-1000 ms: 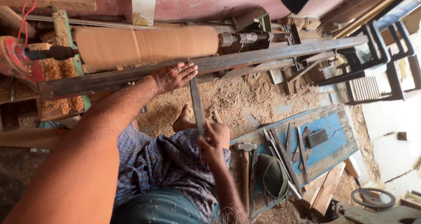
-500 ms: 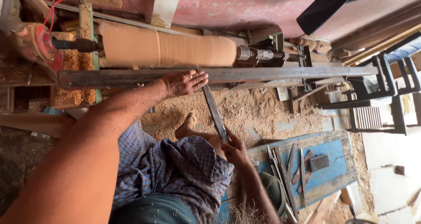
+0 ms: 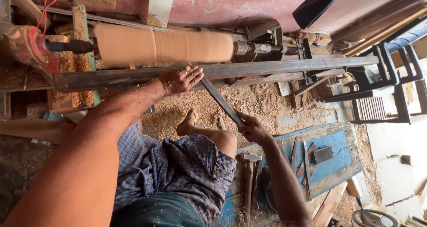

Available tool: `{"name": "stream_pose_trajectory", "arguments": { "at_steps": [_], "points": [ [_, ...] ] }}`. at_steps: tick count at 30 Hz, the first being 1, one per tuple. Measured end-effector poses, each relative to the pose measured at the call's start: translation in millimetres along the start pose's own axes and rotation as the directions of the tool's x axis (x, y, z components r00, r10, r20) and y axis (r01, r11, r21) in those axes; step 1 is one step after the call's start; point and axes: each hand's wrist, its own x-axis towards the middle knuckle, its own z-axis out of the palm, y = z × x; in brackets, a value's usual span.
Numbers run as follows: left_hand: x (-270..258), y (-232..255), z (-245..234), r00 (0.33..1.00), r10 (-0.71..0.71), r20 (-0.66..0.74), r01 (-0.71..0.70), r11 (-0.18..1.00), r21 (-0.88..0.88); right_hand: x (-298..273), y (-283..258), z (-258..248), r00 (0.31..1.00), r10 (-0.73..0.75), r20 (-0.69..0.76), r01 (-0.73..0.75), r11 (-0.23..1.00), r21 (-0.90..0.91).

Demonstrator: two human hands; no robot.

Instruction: The person uses a chisel to shape a cylindrical piece of wood mounted on a lathe. They hold the chisel against the spinning wood to remove material and smooth the surface, generating wood shavings.

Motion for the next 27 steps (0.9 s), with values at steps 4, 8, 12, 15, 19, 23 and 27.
{"name": "stream_pose_trajectory", "arguments": {
  "at_steps": [4, 8, 12, 15, 19, 23, 27],
  "points": [
    [-6, 3, 5, 0.999, 0.023, 0.028, -0.024, 0.998, 0.059, -15, 1, 41, 0.989, 0.064, -0.132, -0.070, 0.997, -0.044],
    [-8, 2, 5, 0.997, 0.047, 0.057, -0.055, 0.988, 0.146, -27, 13, 112, 0.927, 0.129, -0.351, -0.150, 0.988, -0.032],
    [-3, -5, -7, 0.997, 0.023, 0.076, -0.030, 0.995, 0.096, -9, 23, 177, 0.504, -0.838, -0.208, 0.238, 0.367, -0.899],
    [-8, -5, -20, 0.991, 0.035, 0.126, -0.044, 0.997, 0.064, -10, 38, 219, 0.893, -0.125, -0.432, 0.246, 0.940, 0.236],
    [-21, -13, -23, 0.985, 0.086, 0.148, -0.101, 0.990, 0.098, -11, 44, 210, 0.904, -0.074, -0.422, 0.172, 0.965, 0.199],
    [-23, -10, -12, 0.999, 0.018, 0.043, -0.014, 0.997, -0.073, -19, 38, 158, 0.927, -0.229, -0.297, 0.209, 0.973, -0.098],
    [-23, -4, -3, 0.999, 0.011, 0.033, -0.010, 1.000, -0.016, -21, 30, 117, 0.982, -0.069, -0.174, 0.088, 0.991, 0.103]
  ]
}}
